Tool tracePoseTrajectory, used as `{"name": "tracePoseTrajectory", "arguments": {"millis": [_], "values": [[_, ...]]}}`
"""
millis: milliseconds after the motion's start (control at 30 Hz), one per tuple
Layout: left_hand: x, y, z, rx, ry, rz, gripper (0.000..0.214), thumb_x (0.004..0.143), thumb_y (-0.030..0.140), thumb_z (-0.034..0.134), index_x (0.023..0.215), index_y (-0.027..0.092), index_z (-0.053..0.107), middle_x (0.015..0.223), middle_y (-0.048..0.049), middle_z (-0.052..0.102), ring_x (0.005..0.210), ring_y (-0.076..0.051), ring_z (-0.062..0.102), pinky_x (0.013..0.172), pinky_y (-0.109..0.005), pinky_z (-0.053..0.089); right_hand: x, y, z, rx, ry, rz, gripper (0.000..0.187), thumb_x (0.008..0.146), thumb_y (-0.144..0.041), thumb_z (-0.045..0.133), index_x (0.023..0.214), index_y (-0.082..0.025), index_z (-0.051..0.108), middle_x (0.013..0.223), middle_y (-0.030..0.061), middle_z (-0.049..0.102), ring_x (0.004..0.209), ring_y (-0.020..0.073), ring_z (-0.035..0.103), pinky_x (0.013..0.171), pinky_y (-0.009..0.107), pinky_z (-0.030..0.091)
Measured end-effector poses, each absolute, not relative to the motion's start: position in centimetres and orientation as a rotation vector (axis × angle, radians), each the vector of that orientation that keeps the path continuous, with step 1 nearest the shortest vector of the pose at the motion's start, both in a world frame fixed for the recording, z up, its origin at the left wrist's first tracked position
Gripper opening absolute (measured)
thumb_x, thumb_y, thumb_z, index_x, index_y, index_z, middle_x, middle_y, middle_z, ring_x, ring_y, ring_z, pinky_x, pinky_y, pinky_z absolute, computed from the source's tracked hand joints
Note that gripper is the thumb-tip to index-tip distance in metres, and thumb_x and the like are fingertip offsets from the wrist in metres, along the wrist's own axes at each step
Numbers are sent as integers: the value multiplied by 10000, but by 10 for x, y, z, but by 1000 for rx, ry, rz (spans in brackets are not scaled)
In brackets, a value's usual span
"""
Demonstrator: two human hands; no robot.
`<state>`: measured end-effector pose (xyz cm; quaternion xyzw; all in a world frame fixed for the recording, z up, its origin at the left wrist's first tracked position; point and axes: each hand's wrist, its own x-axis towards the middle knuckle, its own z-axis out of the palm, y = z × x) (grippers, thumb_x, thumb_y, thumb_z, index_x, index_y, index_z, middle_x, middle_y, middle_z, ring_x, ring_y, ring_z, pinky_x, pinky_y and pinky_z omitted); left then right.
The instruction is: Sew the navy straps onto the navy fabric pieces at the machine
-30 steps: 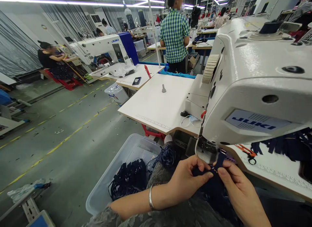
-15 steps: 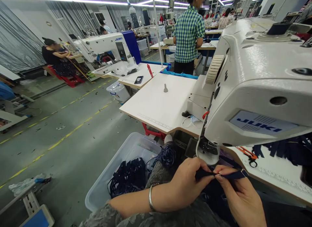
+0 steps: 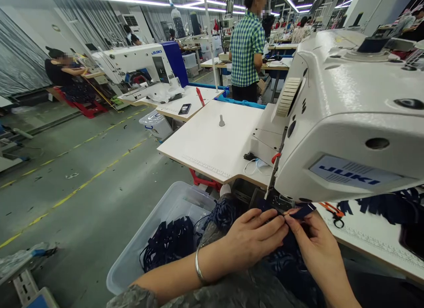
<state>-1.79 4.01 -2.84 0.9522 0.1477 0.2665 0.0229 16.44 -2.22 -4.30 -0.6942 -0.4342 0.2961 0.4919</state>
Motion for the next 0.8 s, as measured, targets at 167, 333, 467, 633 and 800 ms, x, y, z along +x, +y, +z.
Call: {"name": "tracePoseTrajectory", "arguments": {"millis": [167,333,467,633,800], "values": [[-15,41,-34,2952,534,809,339,997,183,438,1329,211,497,1293,-28,613,1287,-163,468,1085,-320,191,170,-14,-45,-1645,-1025,678,269,823,-463,656,895,-218,571,732,-27,543,650,140,512,598,251,437],[-8,44,-31,2931,571,834,313,972,189,495,1281,212,538,1303,-36,603,1254,-172,502,1060,-324,207,185,4,-47,-1632,-1018,688,290,839,-491,591,907,-209,569,835,25,627,788,190,585,761,319,481],[-2,46,-28,2921,644,858,298,985,263,496,1274,206,544,1294,-39,602,1245,-188,504,1057,-331,213,197,19,-45,-1670,-1147,611,246,799,-428,584,865,-195,627,886,81,686,921,265,619,908,420,447],[4,48,-30,2956,757,834,361,989,350,472,1302,177,520,1266,-42,596,1275,-198,457,1052,-336,226,206,34,-50,-1726,-1306,398,224,773,-381,558,824,-208,690,869,93,721,1041,310,609,959,449,426],[7,49,-32,3070,836,815,374,993,387,425,1292,197,543,1260,-47,575,1280,-208,436,1034,-341,255,209,42,-58,-1673,-1376,228,244,798,-377,557,891,-202,699,936,99,729,1044,306,620,980,458,422]]}}
